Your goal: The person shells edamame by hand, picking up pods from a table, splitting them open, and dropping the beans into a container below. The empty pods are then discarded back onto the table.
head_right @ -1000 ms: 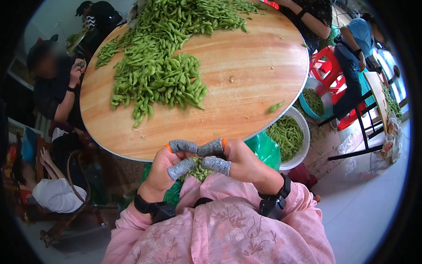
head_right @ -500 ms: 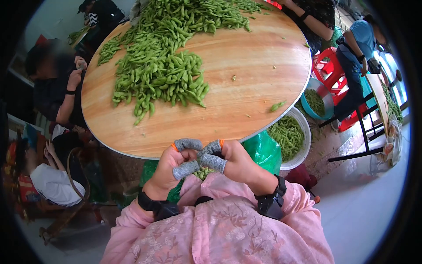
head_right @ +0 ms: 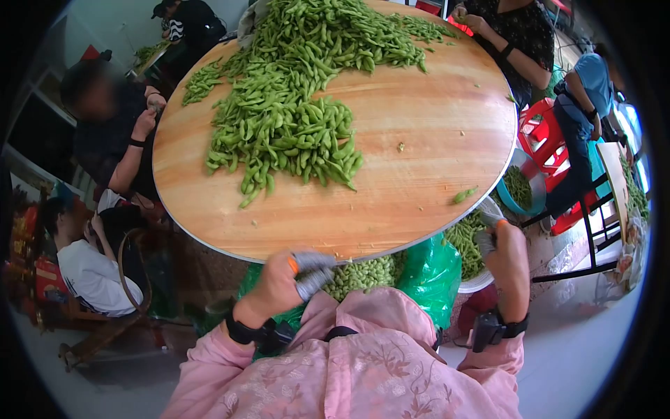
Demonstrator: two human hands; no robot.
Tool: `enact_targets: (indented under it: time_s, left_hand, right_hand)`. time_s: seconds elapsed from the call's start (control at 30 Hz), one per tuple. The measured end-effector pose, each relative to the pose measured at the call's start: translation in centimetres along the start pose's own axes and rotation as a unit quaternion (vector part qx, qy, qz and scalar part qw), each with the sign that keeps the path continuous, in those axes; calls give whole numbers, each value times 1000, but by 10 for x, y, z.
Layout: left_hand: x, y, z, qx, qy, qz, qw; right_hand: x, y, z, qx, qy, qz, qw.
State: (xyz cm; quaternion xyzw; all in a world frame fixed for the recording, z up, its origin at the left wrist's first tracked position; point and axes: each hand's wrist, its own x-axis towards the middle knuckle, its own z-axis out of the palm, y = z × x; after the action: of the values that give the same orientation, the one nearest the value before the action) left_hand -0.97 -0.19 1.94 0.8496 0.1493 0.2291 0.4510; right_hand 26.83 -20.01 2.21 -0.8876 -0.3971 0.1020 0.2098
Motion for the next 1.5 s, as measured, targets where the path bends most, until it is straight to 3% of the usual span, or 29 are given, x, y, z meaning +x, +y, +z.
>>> enact_targets:
  time_s: [0.03, 0.07, 0.1, 0.13, 0.2, 0.23, 0.3, 0.4, 0.57, 0.67, 0.73, 0.8, 0.83, 0.93, 1.07, 1.13, 1.17, 1.23, 1.3, 1.4, 1.47, 1.5]
  left_hand:
    - [6, -5, -8, 2, 1, 2, 1000]
    - [13, -15, -18, 89, 47, -6, 995]
    - [19, -24, -28, 174, 93, -13, 980]
    - [25, -31, -39, 176, 94, -8, 980]
    - [49, -44, -62, 393, 93, 50, 913]
    - [57, -56, -69, 396, 100, 70, 910]
    - [61, -76, -77, 505, 2, 64, 861]
    - [64, -71, -81, 522, -35, 48, 851]
    - [61, -64, -74, 522, 5, 45, 852]
    - [54, -45, -60, 473, 17, -7, 881]
    - [46, -24, -42, 220, 48, -92, 970]
    - [38, -10, -22, 150, 59, -70, 985]
    - [34, -6, -14, 78, 68, -53, 993]
    - [23, 2, 4, 41, 64, -20, 997]
    - [20, 10, 13, -109, 64, -94, 987]
    - [17, 0, 18, -316, 7, -147, 937]
    - [18, -2, 13, -320, 8, -154, 935]
    - [16, -6, 1, -260, -165, -182, 934]
    - [14, -6, 4, -298, -147, -194, 923]
    - [15, 4, 1, -254, -113, -153, 948]
    - [11, 5, 4, -71, -39, -94, 992]
    - [11, 6, 4, -73, -41, -96, 992]
  right_hand:
    - [-2, 11, -1, 16, 75, -33, 996]
    - [-4, 15, -1, 32, 150, -66, 986]
    - [-5, 14, 0, 34, 153, -67, 985]
    - [-6, 10, 0, 109, 142, -33, 983]
    - [-5, -4, -6, 203, 107, 19, 973]
    - [-3, 1, 4, 233, 101, -11, 967]
    - [-2, -14, -1, 271, 50, -17, 961]
    - [-1, -33, 4, 325, 29, -23, 945]
    - [2, -63, 14, 344, -66, -45, 935]
    - [5, -84, 31, 394, -130, -65, 908]
    - [8, -95, 48, 439, -157, -81, 881]
    - [11, -107, 60, 547, -233, -102, 798]
    - [11, -114, 61, 547, -235, -100, 797]
    - [7, -131, 63, 670, -295, -26, 681]
    - [8, -130, 65, 627, -270, -101, 723]
    - [6, -132, 59, 618, -269, -114, 730]
    - [6, -132, 58, 608, -259, -140, 737]
    - [6, -129, 57, 587, -259, -130, 756]
    - [5, -128, 55, 581, -285, -118, 753]
    - [3, -126, 55, 583, -244, -104, 768]
    - [2, -128, 50, 578, -245, -68, 775]
    - [1, -129, 48, 578, -245, -64, 775]
